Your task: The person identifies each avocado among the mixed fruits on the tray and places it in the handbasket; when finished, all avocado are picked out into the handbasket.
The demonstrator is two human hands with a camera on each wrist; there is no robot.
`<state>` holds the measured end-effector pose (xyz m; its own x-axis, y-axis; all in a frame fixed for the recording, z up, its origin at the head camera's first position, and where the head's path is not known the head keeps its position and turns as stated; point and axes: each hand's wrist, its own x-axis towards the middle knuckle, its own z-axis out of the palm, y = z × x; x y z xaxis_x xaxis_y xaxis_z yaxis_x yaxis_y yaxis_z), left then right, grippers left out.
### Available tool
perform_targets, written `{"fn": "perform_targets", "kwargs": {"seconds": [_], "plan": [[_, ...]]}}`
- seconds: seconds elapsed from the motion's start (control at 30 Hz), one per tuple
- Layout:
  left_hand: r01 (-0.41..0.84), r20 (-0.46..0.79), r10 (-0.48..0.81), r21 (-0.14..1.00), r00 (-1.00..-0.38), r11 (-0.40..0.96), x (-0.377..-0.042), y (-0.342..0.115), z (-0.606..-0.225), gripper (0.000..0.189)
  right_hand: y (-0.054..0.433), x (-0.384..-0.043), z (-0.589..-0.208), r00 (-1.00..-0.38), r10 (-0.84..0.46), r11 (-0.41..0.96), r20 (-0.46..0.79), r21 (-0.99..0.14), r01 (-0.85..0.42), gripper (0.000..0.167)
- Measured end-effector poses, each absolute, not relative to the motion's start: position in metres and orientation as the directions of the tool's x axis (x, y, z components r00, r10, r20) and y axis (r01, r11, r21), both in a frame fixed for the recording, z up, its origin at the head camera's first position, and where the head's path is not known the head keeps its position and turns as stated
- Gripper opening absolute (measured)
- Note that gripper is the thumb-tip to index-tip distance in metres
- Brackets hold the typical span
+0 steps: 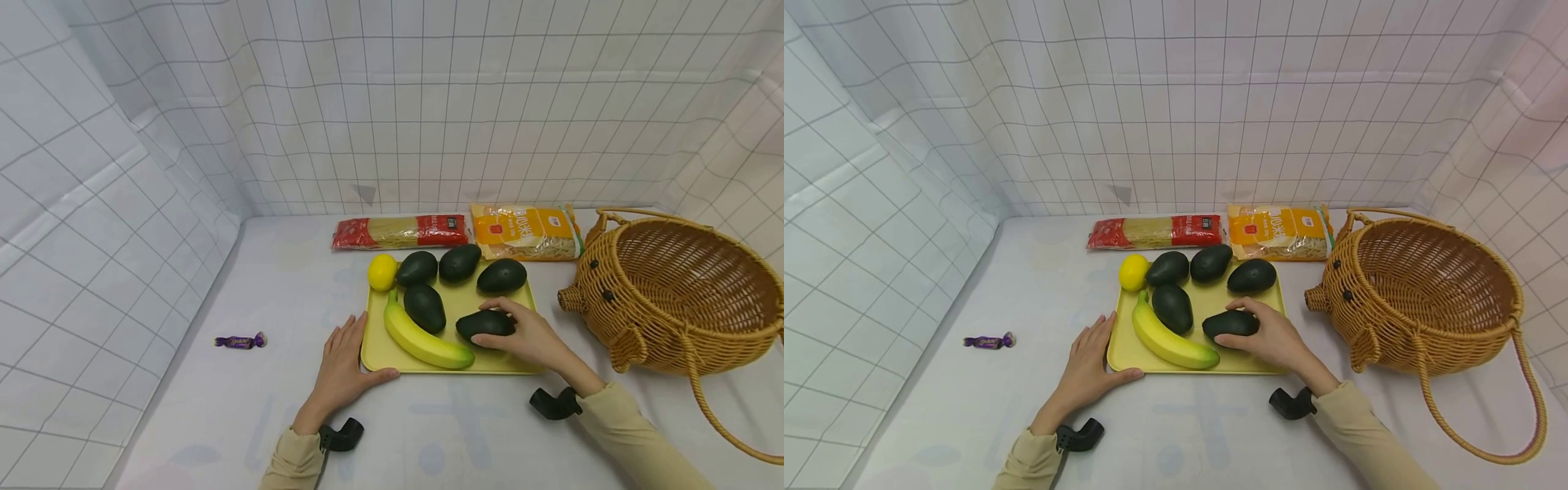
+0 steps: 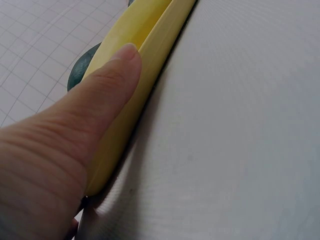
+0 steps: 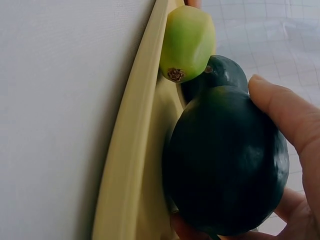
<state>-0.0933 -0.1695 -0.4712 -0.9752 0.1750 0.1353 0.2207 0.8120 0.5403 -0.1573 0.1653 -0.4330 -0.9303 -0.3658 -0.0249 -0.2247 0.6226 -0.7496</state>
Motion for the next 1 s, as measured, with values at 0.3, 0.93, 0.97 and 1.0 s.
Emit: {"fn": "perform_targets", "kwargs": {"seconds": [0.3, 0.93, 0.97, 1.0], "plan": [[0.210, 0.121, 0.172, 0.542, -0.978, 0.814, -0.093, -0.170, -0.470, 0.113, 0.171, -0.155, -0.428, -0.930, -0.364, 0.665, -0.042, -0.711, -0.228, 0.057], [0.202, 0.111, 0.168, 0.541, -0.979, 0.817, -0.093, -0.170, -0.471, 0.113, 0.180, -0.158, -0.393, -0.937, -0.350, 0.708, 0.001, -0.655, -0.265, 0.058], [0.201, 0.111, 0.168, 0.540, -0.979, 0.817, -0.093, -0.170, -0.471, 0.113, 0.180, -0.157, -0.390, -0.938, -0.347, 0.708, 0.009, -0.653, -0.268, 0.058], [0.202, 0.111, 0.168, 0.540, -0.979, 0.817, -0.093, -0.170, -0.471, 0.113, 0.180, -0.156, -0.387, -0.938, -0.346, 0.707, 0.018, -0.652, -0.274, 0.058]]}}
